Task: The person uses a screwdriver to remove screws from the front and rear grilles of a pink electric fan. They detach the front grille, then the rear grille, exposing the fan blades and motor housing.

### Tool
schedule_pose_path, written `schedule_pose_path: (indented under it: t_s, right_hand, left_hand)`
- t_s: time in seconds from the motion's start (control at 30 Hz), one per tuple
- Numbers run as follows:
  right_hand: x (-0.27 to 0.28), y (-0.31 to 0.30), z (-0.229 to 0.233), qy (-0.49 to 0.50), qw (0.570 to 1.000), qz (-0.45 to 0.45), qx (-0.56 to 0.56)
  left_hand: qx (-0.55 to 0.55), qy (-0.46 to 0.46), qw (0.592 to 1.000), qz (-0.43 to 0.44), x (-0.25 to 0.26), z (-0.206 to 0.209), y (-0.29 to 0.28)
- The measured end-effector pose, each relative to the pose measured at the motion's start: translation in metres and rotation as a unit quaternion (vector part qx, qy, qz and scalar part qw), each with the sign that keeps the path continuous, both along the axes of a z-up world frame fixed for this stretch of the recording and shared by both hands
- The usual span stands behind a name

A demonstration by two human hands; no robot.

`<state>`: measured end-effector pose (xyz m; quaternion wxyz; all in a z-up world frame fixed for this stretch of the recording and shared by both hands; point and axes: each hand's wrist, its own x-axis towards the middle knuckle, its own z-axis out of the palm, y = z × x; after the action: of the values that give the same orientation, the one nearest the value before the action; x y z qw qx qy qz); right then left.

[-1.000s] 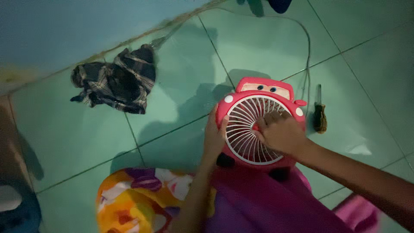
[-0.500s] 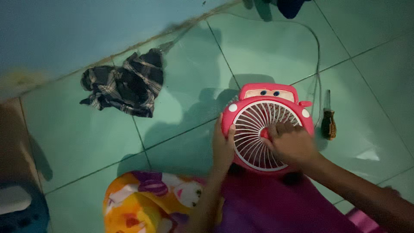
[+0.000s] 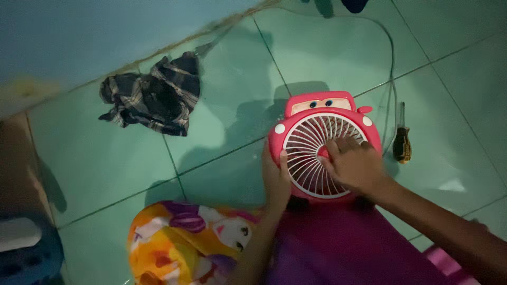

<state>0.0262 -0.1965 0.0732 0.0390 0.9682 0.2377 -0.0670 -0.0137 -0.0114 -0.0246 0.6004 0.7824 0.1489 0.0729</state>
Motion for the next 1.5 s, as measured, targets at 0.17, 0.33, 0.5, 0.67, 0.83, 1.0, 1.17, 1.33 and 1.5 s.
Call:
schedule_pose_path:
  t_s: [0.17, 0.33, 0.5, 0.67, 0.83, 1.0, 1.17, 1.33, 1.5]
  right_hand:
    - [-0.001, 0.005, -0.008, -0.022, 0.999, -0.029, 0.013]
    - [-0.001, 0.007, -0.002, -0.019, 0.997, -0.043, 0.059]
    - [0.000, 0.010, 0.007, 0.008, 0.998, -0.053, -0.043]
    - [0.001, 0.010, 0.004, -0.058, 0.995, -0.057, 0.048]
    - [0.005, 0.014, 0.004, 0.040, 0.995, -0.087, 0.025]
    - [0.003, 0.019, 0.009, 0.094, 0.979, -0.181, 0.008]
    - [0.001, 0.020, 0.004, 0.056, 0.990, -0.120, 0.039]
    - [-0.003, 0.021, -0.007, 0.014, 0.994, -0.107, 0.015]
    - [-0.004, 0.019, -0.013, -0.033, 0.993, -0.103, 0.039]
  left_hand:
    - [-0.004, 0.005, 1.000, 0.010, -0.004, 0.000, -0.001]
    - [-0.055, 0.043, 0.997, 0.032, -0.003, -0.001, 0.002]
    - [-0.083, -0.017, 0.995, 0.045, -0.002, -0.012, 0.004]
    - [0.087, -0.038, 0.995, 0.022, 0.000, -0.022, 0.007]
    - [-0.094, -0.010, 0.995, 0.019, 0.002, -0.021, 0.009]
    - [-0.080, -0.095, 0.990, 0.073, 0.003, -0.022, 0.006]
    - [-0.031, -0.029, 0.998, 0.037, -0.002, -0.023, 0.013]
    - [-0.018, -0.035, 0.999, 0.016, -0.003, -0.019, 0.015]
    - [-0.019, -0.001, 0.997, 0.072, -0.015, -0.014, -0.003]
